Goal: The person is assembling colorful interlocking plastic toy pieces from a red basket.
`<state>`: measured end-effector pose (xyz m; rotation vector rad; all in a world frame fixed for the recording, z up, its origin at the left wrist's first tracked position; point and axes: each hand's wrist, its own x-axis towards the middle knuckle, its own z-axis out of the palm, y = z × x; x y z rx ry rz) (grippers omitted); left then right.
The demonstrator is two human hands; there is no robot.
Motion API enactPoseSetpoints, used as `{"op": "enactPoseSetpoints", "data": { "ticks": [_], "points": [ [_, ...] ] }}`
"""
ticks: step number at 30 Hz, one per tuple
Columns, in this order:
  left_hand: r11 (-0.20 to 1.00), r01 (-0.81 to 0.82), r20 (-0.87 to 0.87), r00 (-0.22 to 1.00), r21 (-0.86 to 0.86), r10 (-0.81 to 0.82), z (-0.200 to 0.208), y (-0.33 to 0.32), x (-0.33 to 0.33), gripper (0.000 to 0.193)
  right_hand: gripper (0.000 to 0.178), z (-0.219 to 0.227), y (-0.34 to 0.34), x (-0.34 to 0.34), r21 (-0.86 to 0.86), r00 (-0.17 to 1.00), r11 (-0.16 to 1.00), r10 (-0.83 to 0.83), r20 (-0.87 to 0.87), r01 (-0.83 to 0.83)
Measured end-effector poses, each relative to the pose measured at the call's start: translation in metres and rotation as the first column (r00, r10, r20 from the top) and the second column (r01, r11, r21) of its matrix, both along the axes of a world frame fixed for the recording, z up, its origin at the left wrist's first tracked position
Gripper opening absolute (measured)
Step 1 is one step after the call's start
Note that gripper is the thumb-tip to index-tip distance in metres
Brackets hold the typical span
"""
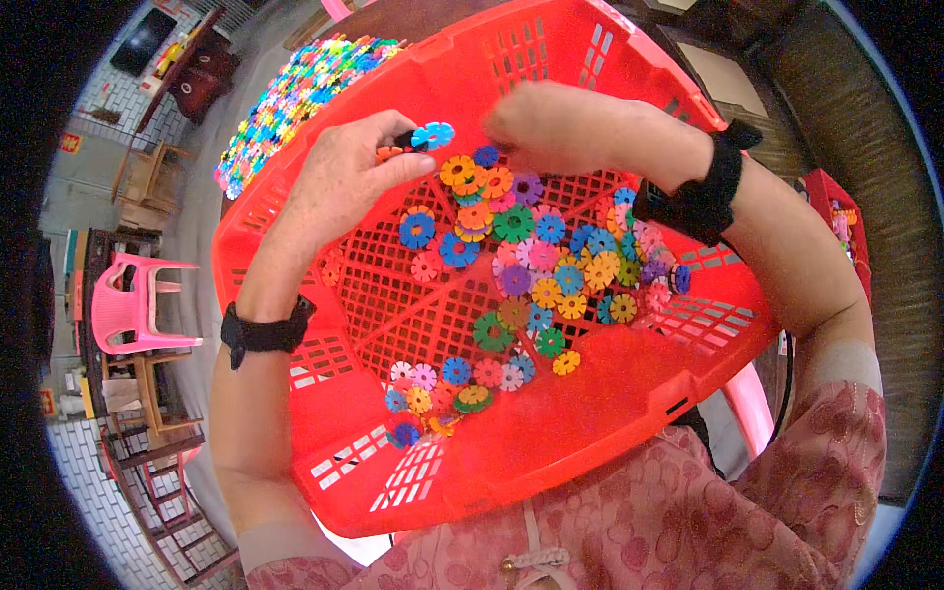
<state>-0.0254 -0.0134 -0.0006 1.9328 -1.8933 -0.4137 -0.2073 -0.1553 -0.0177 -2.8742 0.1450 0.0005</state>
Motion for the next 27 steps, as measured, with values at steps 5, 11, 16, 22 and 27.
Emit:
{"op": "enactPoseSetpoints", "data": {
  "ticks": [5,11,16,22,27],
  "points": [
    [0.999,-0.039,0.105,0.994,-0.008,0.040,-0.008,-0.002,0.006,0.037,0.028,-0.040,0.018,-0.001,-0.211,0.827,0.971,-0.029,-0.562,-0.110],
    [0.995,-0.031,-0.006,1.000,-0.098,0.031,-0.015,-0.003,0.009,0.036,0.027,-0.064,0.013,0.001,-0.252,0.910,0.959,0.016,-0.414,-0.132],
    [0.994,-0.071,-0.455,0.890,-0.079,0.027,-0.015,-0.005,0.011,0.035,0.025,-0.068,0.003,0.004,-0.263,0.972,0.952,0.103,-0.211,-0.158],
    [0.999,-0.041,-0.522,0.853,-0.013,0.028,-0.008,-0.004,0.008,0.024,0.019,-0.009,-0.006,0.005,-0.036,0.987,0.993,0.107,-0.121,-0.112],
    [0.999,-0.034,-0.520,0.854,-0.016,0.020,-0.013,-0.004,0.008,0.023,0.013,0.027,0.001,0.002,0.767,0.924,0.625,-0.363,0.124,0.143]
  ]
}}
